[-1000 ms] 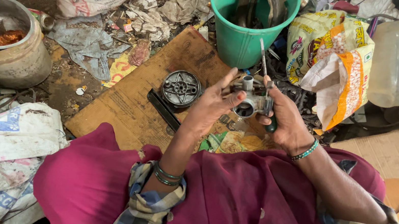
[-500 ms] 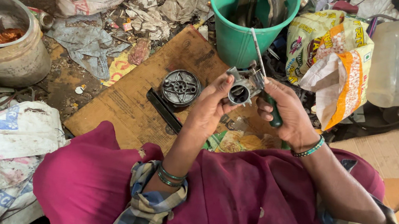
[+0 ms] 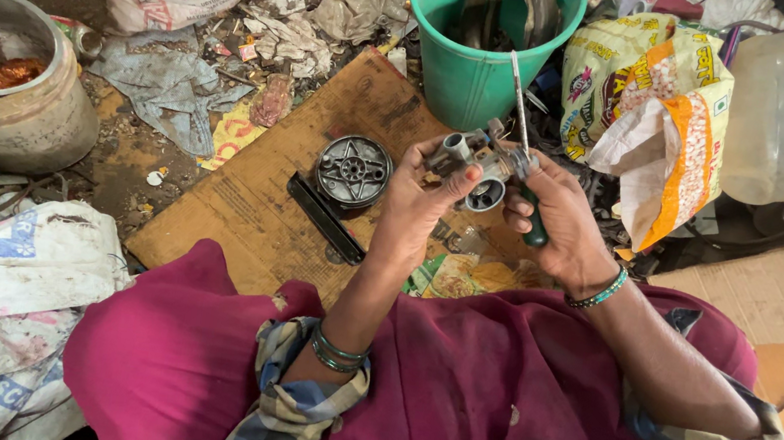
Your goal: The person sits on the floor of a cluttered repair workshop and uses a screwdriver to work on a small engine carburetor, repeatedly turning screws and repositioning the carburetor body while holding it in one hand. A round metal plate and other small parts lie on the cardboard work mat nearby.
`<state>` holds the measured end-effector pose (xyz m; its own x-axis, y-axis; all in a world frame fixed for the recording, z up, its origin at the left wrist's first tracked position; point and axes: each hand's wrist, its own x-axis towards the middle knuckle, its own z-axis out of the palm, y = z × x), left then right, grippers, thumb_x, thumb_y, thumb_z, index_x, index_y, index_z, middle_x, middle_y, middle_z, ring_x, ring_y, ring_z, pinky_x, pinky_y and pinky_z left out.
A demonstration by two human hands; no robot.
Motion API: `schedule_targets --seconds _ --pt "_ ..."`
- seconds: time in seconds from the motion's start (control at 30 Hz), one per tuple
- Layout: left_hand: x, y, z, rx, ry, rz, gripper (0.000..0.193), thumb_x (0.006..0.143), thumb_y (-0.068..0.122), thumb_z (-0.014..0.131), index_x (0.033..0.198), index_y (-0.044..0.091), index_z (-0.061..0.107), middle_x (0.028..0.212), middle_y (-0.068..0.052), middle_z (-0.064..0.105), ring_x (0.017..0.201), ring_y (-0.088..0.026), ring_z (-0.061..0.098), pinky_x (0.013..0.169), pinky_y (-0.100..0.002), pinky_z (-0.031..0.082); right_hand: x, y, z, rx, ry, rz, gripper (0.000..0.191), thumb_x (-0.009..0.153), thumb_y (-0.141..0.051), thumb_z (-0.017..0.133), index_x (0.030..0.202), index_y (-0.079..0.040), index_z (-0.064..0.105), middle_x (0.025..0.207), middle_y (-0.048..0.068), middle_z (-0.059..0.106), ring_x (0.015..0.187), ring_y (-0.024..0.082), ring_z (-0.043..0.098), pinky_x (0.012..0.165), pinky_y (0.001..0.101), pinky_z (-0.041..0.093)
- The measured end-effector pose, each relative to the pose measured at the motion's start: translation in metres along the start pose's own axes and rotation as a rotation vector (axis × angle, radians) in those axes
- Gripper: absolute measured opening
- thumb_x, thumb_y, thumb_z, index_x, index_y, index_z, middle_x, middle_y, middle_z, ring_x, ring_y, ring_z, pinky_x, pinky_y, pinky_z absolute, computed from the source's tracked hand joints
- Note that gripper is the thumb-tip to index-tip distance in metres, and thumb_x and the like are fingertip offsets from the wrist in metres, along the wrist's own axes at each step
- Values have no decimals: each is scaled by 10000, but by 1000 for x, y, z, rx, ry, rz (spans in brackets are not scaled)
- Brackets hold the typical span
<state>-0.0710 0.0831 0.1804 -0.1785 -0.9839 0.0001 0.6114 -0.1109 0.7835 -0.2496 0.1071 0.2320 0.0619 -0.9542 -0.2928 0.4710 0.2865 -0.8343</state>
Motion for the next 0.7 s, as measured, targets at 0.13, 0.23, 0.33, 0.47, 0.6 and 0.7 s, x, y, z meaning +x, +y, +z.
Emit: schedule_targets --seconds 0.13,0.23,0.33,0.47,0.6,0.7 --pt "3 -1 -4 -18 30 -63 654 841 313 859 1318 -3 542 1105 -41 656 866 -73 624 656 -213 484 -4 -3 5 30 1 -19 170 1098 -205 537 1147 -52 593 903 21 603 580 38 469 448 185 393" --pt "7 -2 -5 -83 76 -108 640 842 314 847 1299 0 527 1084 -33 670 857 -61 640 646 -208 494 -8 -8 13 16 -11 -28 151 1061 -218 553 1089 -70 562 929 38 634 576 49 478 445 190 392" --pt "9 -2 -4 -133 97 -119 635 854 307 844 1304 -3 522 1072 -36 674 855 -64 636 650 -207 499 -14 -10 22 -37 -27 -29 193 999 -187 617 1138 -79 536 955 5 644 574 37 478 440 183 385" --pt "6 -1 -4 -173 80 -90 643 842 287 839 1306 1 497 1112 -47 686 935 -86 674 722 -233 572 -20 -3 34 -226 -63 -114 447 935 -117 749 1323 -69 531 813 -42 530 562 11 471 439 178 385" --pt "2 2 -3 -78 70 -46 677 850 292 845 1341 -7 488 1146 -56 677 960 -109 668 706 -229 541 -20 4 41 -300 -7 -171 541 874 -96 786 1343 -47 521 839 -50 577 533 9 490 426 178 395" --pt "-1 3 1 -27 60 -37 691 851 301 848 1353 -10 490 1164 -55 665 971 -107 652 686 -226 527 -21 5 42 -304 29 -194 529 873 -103 787 1326 -40 523 837 -45 591 519 11 495 422 181 401"
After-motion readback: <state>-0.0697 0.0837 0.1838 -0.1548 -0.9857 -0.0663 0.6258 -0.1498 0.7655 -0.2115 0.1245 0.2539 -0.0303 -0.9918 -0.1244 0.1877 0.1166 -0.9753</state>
